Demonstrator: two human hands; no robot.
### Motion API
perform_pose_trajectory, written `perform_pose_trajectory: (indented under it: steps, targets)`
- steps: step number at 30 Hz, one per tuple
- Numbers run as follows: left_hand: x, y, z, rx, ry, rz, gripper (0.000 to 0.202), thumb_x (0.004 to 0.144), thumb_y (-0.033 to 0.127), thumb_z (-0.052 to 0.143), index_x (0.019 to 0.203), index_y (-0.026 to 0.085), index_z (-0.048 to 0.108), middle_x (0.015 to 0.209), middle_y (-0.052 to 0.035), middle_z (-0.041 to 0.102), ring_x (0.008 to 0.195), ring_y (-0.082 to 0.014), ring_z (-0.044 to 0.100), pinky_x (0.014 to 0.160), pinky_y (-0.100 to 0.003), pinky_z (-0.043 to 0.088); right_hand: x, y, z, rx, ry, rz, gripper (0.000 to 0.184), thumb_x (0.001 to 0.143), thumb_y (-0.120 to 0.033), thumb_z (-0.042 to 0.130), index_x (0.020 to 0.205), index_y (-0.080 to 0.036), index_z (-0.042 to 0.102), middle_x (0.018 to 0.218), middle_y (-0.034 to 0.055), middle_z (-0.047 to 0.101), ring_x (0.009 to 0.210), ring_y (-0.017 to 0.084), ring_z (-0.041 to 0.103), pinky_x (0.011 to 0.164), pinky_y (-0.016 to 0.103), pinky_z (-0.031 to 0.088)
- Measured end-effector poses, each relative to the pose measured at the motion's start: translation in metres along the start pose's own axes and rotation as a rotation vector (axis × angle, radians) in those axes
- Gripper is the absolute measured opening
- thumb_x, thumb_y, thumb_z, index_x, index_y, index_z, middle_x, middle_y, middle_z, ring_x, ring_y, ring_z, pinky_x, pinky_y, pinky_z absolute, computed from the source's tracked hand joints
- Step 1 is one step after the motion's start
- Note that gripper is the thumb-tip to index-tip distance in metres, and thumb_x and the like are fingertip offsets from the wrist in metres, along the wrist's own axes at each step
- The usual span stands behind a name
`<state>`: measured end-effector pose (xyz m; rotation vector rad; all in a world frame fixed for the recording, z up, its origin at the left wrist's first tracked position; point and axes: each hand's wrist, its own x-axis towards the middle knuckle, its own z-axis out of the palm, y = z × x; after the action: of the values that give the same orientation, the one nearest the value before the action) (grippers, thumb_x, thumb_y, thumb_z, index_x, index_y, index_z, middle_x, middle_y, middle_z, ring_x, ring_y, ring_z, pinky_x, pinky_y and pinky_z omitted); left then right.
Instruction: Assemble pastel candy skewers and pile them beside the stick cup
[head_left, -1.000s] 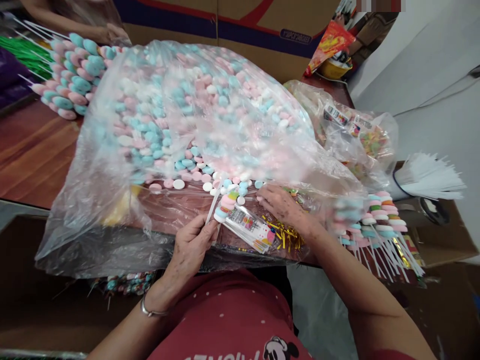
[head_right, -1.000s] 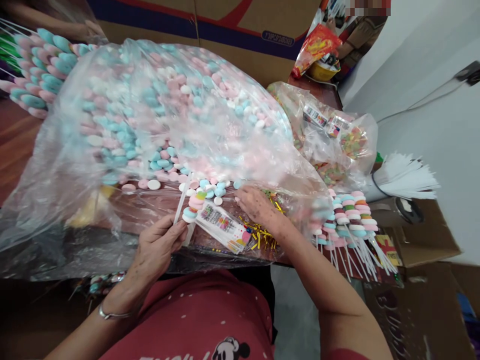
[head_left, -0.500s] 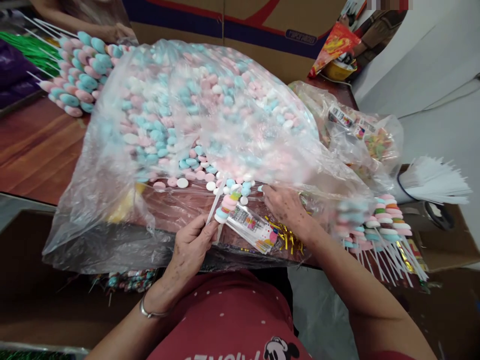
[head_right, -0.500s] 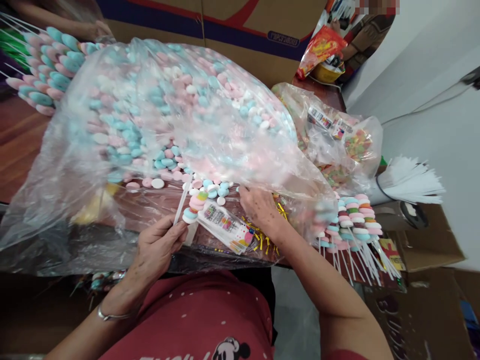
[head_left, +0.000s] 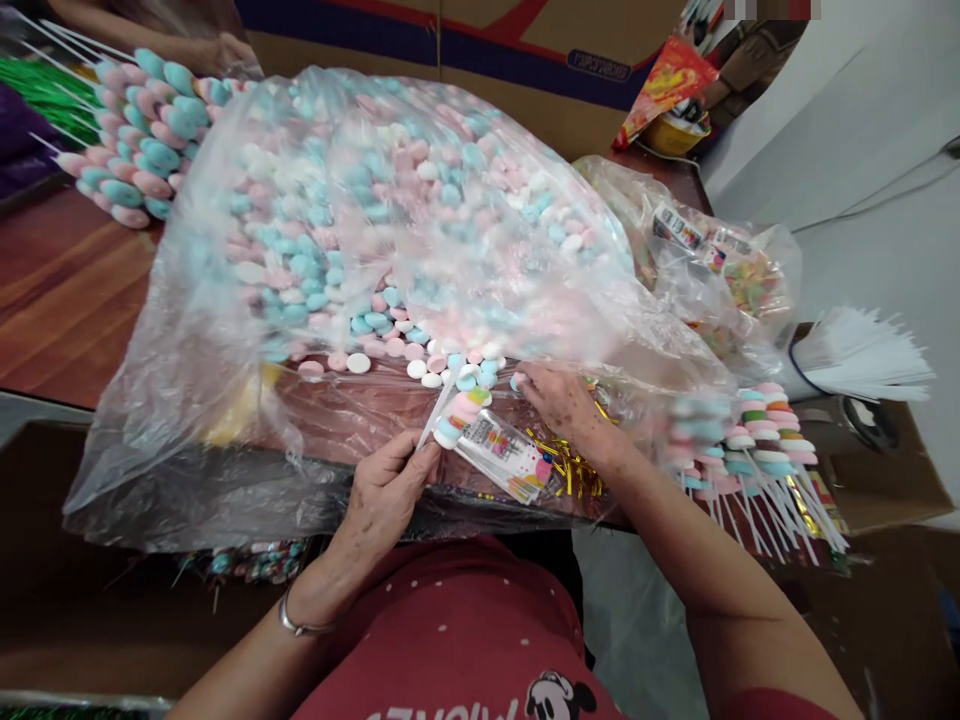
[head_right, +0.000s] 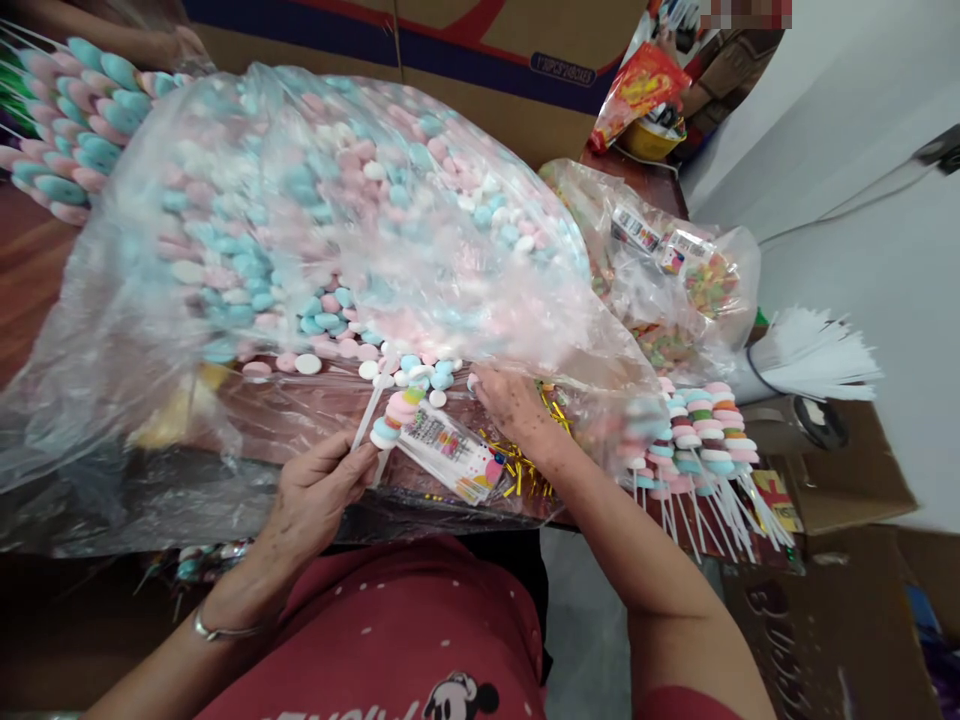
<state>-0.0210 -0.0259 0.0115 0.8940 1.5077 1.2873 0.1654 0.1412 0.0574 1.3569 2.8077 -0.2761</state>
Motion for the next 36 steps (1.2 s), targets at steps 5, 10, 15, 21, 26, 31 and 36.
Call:
perform_pose_trajectory:
  steps: [5,10,15,21,26,31,36]
  targets:
    - [0.000,0.001,-0.002,0.020,0.002,0.010,0.032,0.086,0.045,0.058,0.073,0.017,0.062,0.058,0.0023,0.046,0.051,-0.0098,0.036,0.045,-0.021,0.029,-0.002,-0.001,0.005,-0.074,0.036,-0.084,0.028,0.098,-0.023,0.039,0.106,-0.016,0.065,0.098,0.0105,0.071,0.087,0.021,0.062,0.076,0.029,0.041]
    - [0.001,0.013,0.000,0.129,-0.032,0.078,0.028,0.088,0.040,0.055,0.078,0.016,0.066,0.059,0.0032,0.047,0.055,-0.0106,0.040,0.051,-0.021,0.033,-0.007,-0.001,0.015,-0.094,0.120,-0.235,0.026,0.096,-0.018,0.042,0.106,-0.013,0.065,0.108,0.0147,0.069,0.097,0.024,0.061,0.087,0.035,0.042]
    - [0.004,0.023,0.004,0.295,-0.046,0.159,0.024,0.087,0.034,0.052,0.084,0.016,0.068,0.062,0.0037,0.054,0.060,-0.0115,0.047,0.058,-0.021,0.037,-0.006,-0.001,0.020,0.472,0.250,-0.009,0.022,0.091,-0.022,0.051,0.100,-0.017,0.070,0.102,0.0096,0.073,0.095,0.022,0.064,0.089,0.036,0.047]
    - [0.009,0.027,0.008,0.311,-0.062,0.159,0.026,0.086,0.034,0.050,0.075,0.016,0.064,0.059,0.0045,0.048,0.057,-0.0107,0.043,0.055,-0.021,0.034,-0.009,-0.010,0.014,1.616,0.273,0.312,0.024,0.067,-0.031,0.077,0.088,-0.022,0.075,0.083,0.0006,0.075,0.072,0.015,0.065,0.069,0.030,0.051]
    - [0.011,0.026,0.012,0.330,-0.083,0.113,0.027,0.086,0.035,0.048,0.073,0.016,0.062,0.058,0.0051,0.046,0.056,-0.0105,0.041,0.055,-0.021,0.034,-0.012,-0.019,0.010,1.809,0.231,0.366,0.026,0.058,-0.028,0.083,0.082,-0.020,0.077,0.081,0.0011,0.077,0.074,0.015,0.067,0.071,0.028,0.052]
    - [0.012,0.022,0.012,0.342,-0.070,0.103,0.027,0.086,0.036,0.048,0.079,0.016,0.065,0.059,0.0051,0.047,0.057,-0.0109,0.043,0.057,-0.021,0.035,-0.013,-0.023,0.009,1.841,0.207,0.357,0.027,0.059,-0.026,0.083,0.084,-0.021,0.077,0.085,0.0008,0.077,0.075,0.015,0.068,0.072,0.030,0.053]
    - [0.013,0.021,0.012,0.348,-0.067,0.099,0.027,0.086,0.036,0.048,0.074,0.016,0.063,0.058,0.0049,0.046,0.056,-0.0110,0.042,0.056,-0.021,0.034,-0.015,-0.024,0.011,1.794,0.201,0.309,0.025,0.063,-0.029,0.082,0.086,-0.022,0.078,0.087,0.0009,0.077,0.077,0.015,0.067,0.076,0.031,0.053]
